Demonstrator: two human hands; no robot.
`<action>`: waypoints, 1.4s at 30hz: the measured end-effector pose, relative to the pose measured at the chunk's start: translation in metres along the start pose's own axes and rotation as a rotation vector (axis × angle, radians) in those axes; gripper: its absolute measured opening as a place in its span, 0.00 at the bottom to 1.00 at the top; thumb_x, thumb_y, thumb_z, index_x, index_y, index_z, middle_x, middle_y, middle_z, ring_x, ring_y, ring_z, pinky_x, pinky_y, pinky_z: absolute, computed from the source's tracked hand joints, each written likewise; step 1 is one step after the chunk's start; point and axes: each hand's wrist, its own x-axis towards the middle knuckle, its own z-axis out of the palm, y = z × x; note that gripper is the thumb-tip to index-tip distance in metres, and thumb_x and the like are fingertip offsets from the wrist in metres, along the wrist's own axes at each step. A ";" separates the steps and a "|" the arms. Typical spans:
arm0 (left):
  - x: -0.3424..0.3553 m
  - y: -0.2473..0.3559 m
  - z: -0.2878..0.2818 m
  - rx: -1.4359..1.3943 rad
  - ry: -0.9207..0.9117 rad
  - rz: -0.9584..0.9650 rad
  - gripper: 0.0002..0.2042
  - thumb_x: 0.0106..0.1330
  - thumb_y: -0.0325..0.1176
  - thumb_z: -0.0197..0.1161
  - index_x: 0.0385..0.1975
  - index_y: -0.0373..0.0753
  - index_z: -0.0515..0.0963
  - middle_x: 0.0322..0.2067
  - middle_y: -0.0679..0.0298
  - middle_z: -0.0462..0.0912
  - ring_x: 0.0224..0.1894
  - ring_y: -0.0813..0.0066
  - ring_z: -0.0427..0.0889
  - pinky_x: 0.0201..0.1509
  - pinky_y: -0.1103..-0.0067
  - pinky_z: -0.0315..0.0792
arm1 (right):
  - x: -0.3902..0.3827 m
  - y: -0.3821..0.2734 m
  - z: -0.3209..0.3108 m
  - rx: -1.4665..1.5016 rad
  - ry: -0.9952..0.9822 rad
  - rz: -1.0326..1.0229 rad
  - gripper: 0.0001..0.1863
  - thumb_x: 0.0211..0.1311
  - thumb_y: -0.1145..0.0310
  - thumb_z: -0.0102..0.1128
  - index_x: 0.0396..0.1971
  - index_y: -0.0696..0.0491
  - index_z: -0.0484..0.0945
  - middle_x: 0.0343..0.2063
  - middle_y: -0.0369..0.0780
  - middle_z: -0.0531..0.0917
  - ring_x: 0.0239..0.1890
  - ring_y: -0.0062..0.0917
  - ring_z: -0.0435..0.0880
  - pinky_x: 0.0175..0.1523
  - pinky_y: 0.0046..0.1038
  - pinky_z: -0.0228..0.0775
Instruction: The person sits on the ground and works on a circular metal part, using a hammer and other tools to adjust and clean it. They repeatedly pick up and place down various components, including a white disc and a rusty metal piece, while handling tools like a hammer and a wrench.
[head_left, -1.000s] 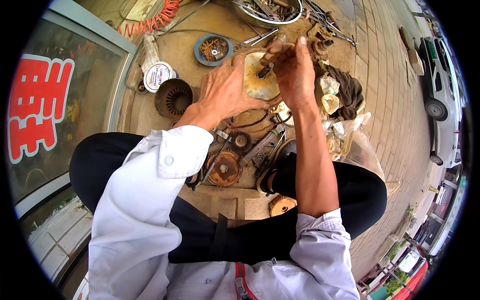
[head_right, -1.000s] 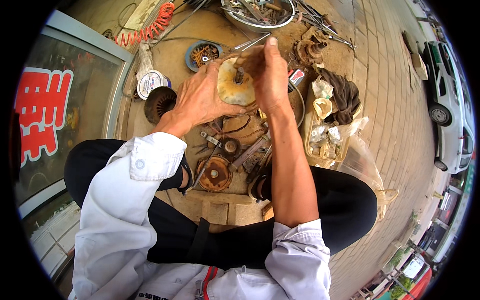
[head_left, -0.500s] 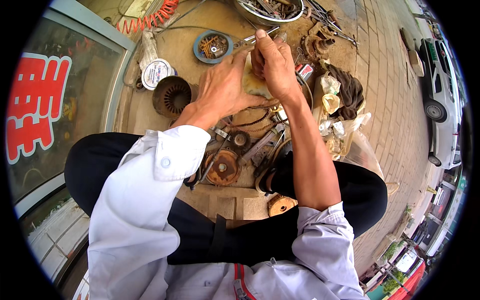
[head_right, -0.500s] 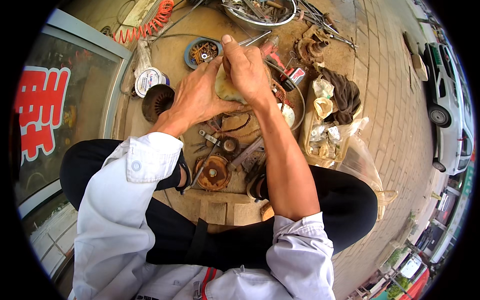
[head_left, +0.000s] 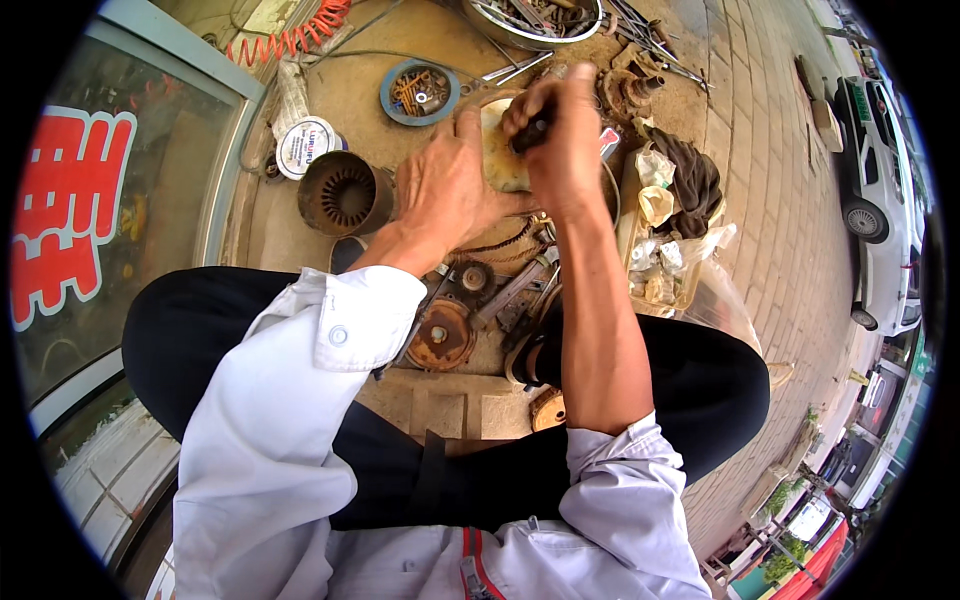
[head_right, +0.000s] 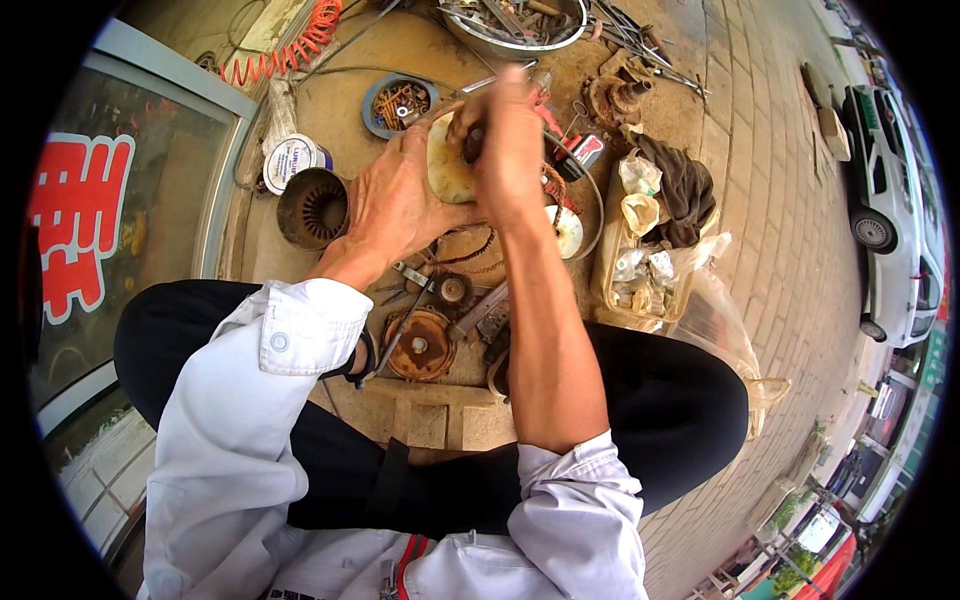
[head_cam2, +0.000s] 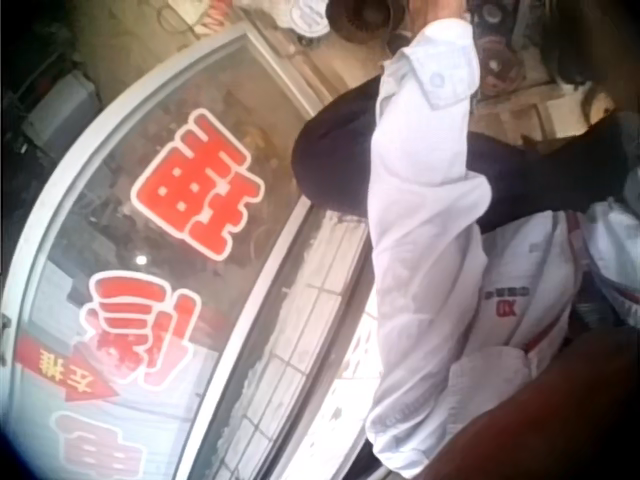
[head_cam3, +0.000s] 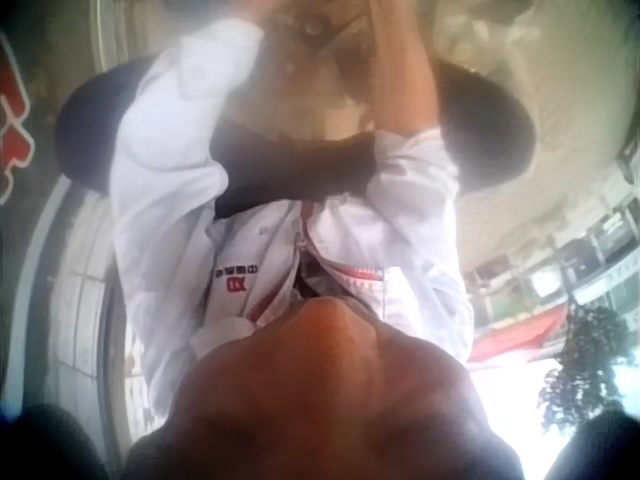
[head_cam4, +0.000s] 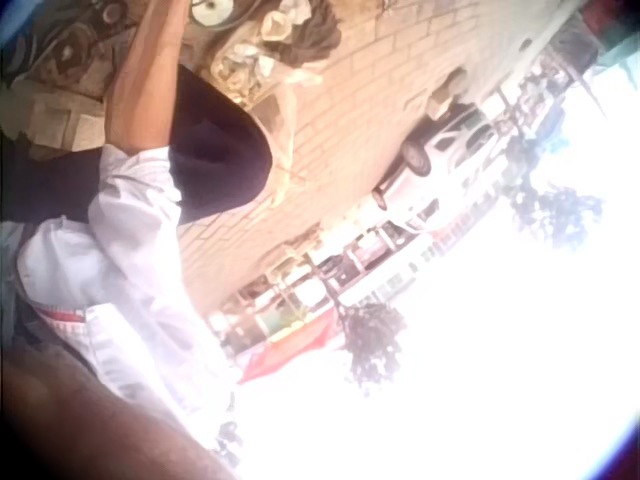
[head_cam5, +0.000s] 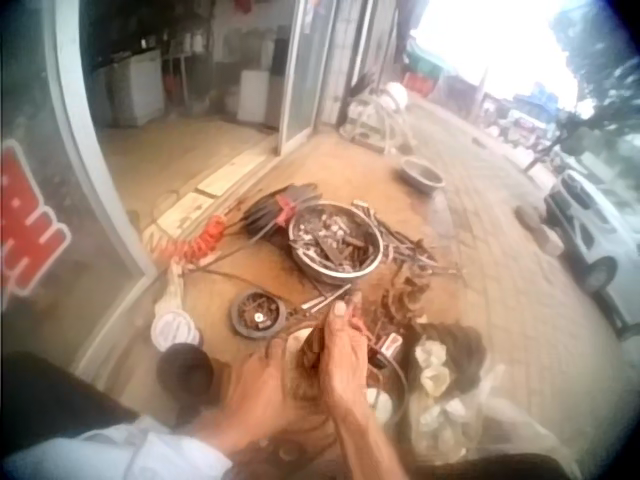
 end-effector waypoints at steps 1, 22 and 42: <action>-0.001 0.001 0.000 -0.015 0.006 0.001 0.54 0.41 0.57 0.83 0.63 0.28 0.63 0.48 0.40 0.81 0.46 0.46 0.86 0.48 0.60 0.80 | -0.001 -0.006 -0.004 0.090 0.043 -0.022 0.35 0.76 0.33 0.39 0.23 0.50 0.70 0.23 0.39 0.73 0.30 0.29 0.72 0.40 0.35 0.68; 0.000 0.004 -0.010 -0.079 -0.091 -0.086 0.51 0.42 0.56 0.83 0.66 0.36 0.66 0.52 0.43 0.81 0.53 0.44 0.82 0.53 0.58 0.78 | -0.006 -0.003 0.020 -0.203 0.103 -0.202 0.29 0.77 0.48 0.55 0.17 0.52 0.68 0.14 0.32 0.64 0.18 0.17 0.61 0.25 0.24 0.56; 0.004 -0.008 -0.008 -0.043 -0.105 -0.005 0.50 0.41 0.54 0.84 0.65 0.38 0.68 0.48 0.48 0.83 0.51 0.47 0.84 0.52 0.59 0.79 | 0.008 -0.006 0.004 -0.234 -0.159 -0.165 0.27 0.78 0.52 0.53 0.18 0.51 0.63 0.14 0.33 0.62 0.18 0.18 0.57 0.23 0.25 0.49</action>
